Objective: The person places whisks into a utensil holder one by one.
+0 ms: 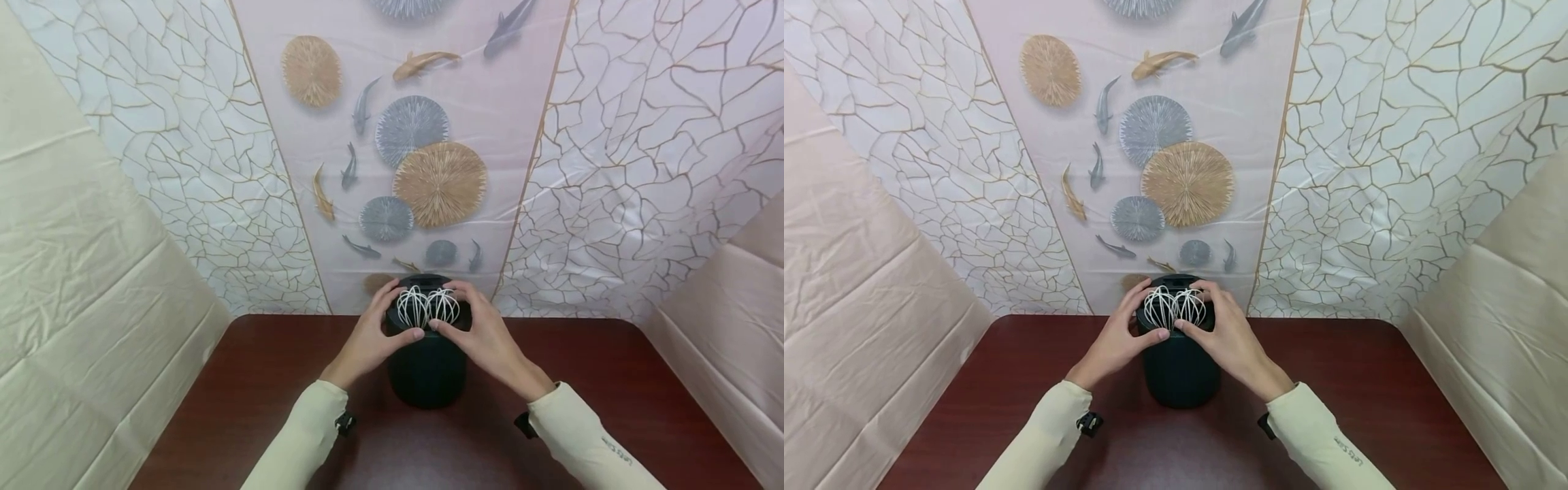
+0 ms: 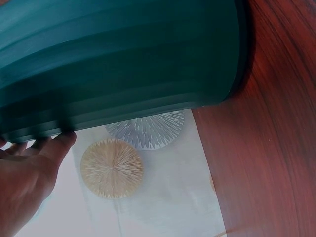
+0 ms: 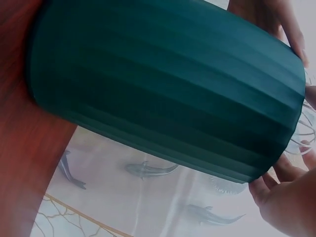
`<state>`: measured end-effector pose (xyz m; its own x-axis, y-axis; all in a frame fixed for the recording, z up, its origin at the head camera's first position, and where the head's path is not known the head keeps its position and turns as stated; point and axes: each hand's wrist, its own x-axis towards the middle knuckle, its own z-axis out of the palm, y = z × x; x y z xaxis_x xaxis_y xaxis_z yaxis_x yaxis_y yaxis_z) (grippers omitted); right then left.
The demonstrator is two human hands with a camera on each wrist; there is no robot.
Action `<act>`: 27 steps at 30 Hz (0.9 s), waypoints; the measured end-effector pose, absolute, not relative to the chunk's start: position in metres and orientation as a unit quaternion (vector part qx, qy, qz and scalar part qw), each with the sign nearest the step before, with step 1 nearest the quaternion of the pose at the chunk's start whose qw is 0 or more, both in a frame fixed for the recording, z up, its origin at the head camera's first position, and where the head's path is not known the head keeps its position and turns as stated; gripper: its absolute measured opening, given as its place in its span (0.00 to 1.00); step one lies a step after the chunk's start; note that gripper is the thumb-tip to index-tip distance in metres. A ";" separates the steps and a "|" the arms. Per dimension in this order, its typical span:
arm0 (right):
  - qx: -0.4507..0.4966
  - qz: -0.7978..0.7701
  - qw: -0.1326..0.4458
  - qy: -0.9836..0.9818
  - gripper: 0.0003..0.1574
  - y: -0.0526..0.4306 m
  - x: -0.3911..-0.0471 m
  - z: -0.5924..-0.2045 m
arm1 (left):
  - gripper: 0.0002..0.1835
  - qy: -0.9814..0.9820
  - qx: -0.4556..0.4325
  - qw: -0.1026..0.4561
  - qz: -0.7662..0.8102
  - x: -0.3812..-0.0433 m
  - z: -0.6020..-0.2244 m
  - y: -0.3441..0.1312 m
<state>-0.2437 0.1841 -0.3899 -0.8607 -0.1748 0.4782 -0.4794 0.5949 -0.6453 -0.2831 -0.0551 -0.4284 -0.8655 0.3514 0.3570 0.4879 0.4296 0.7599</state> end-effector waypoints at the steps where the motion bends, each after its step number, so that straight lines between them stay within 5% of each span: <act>1: 0.185 0.413 0.190 -0.871 0.41 0.184 -0.244 -0.391 | 0.47 -0.842 -0.249 0.074 -0.472 -0.283 -0.429 -0.055; 14: 0.192 0.417 0.207 -0.864 0.42 0.182 -0.244 -0.392 | 0.45 -0.840 -0.254 0.073 -0.474 -0.284 -0.427 -0.055; 27: 0.174 0.430 0.198 -0.863 0.55 0.199 -0.235 -0.405 | 0.46 -0.837 -0.256 0.069 -0.478 -0.284 -0.427 -0.056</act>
<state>-0.2354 0.1988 -0.4052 -0.8609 -0.1296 0.4920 -0.4709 0.5689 -0.6742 -0.2835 -0.0565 -0.4273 -0.8597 0.3625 0.3599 0.4942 0.4122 0.7655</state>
